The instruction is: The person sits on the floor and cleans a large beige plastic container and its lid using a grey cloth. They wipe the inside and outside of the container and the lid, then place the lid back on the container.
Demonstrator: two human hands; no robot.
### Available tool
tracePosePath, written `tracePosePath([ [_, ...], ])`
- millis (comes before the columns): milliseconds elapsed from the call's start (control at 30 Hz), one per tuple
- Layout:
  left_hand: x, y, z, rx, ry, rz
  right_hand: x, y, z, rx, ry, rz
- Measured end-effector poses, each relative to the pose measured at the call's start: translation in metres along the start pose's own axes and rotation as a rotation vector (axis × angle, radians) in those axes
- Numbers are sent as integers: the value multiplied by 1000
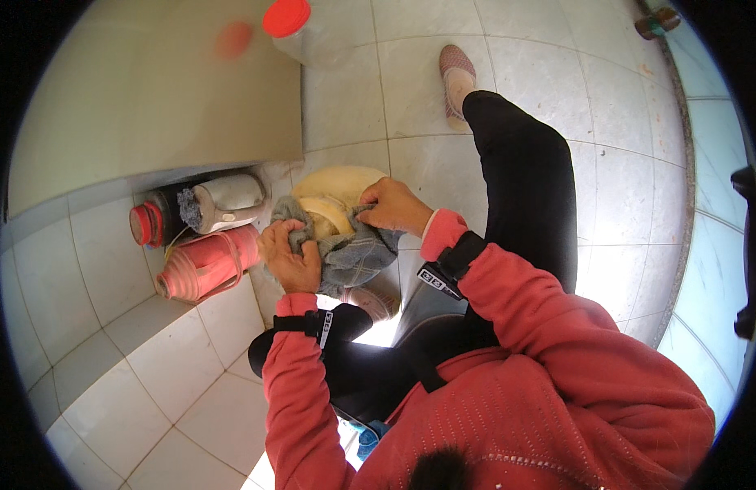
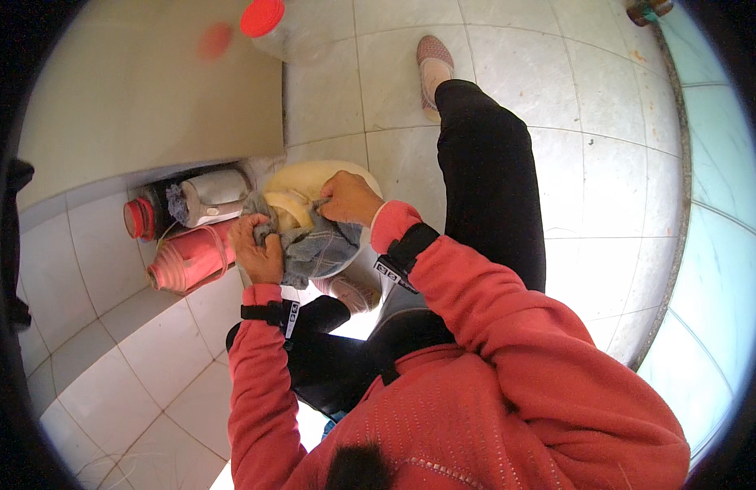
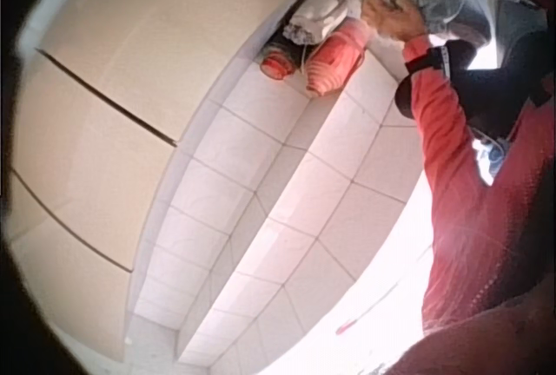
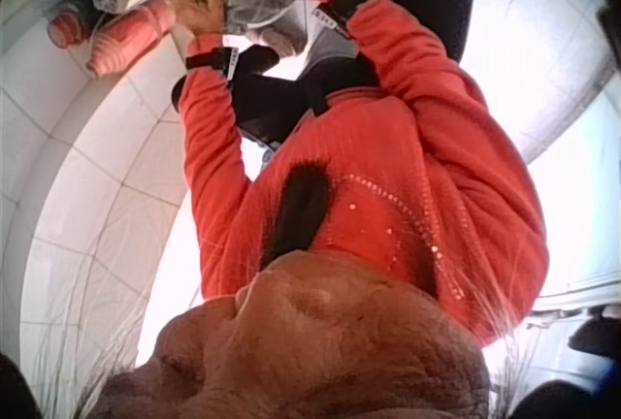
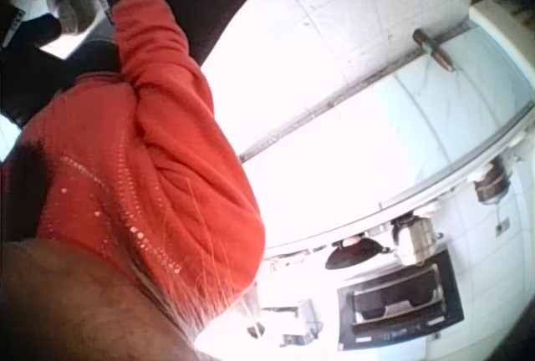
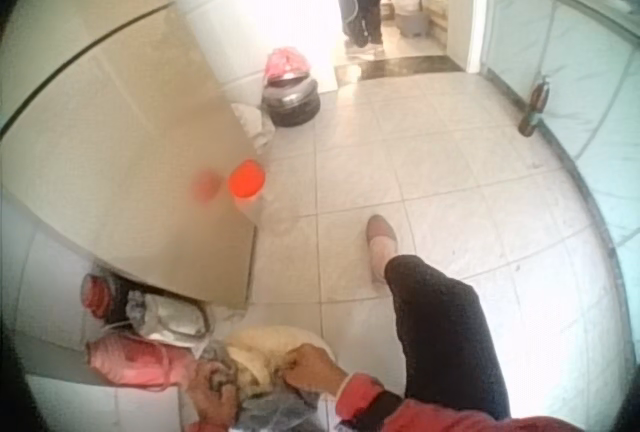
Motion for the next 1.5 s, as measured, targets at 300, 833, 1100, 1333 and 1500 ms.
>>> tracePosePath([
  [300,-3,2,-1,7,-28,9,-21,3,-15,265,-168,-97],
  [833,1,0,-3,32,6,29,-19,19,-34,373,-281,-118],
  [1100,1,0,-2,36,-15,31,-3,49,-14,-67,256,-182],
  [1333,0,0,-2,35,-30,69,25,66,-14,-122,434,-74],
  [1500,2,-1,-2,35,-39,81,7,96,32,-478,258,-367],
])
Point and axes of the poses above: each hand's wrist, its own y-axis away from the middle knuckle, its own z-axis out of the palm, x = y × z, the point moved 8 cm from there along -y, towards the middle knuckle, and after that the axes turned 8 degrees about z, right-handed, at the moved point
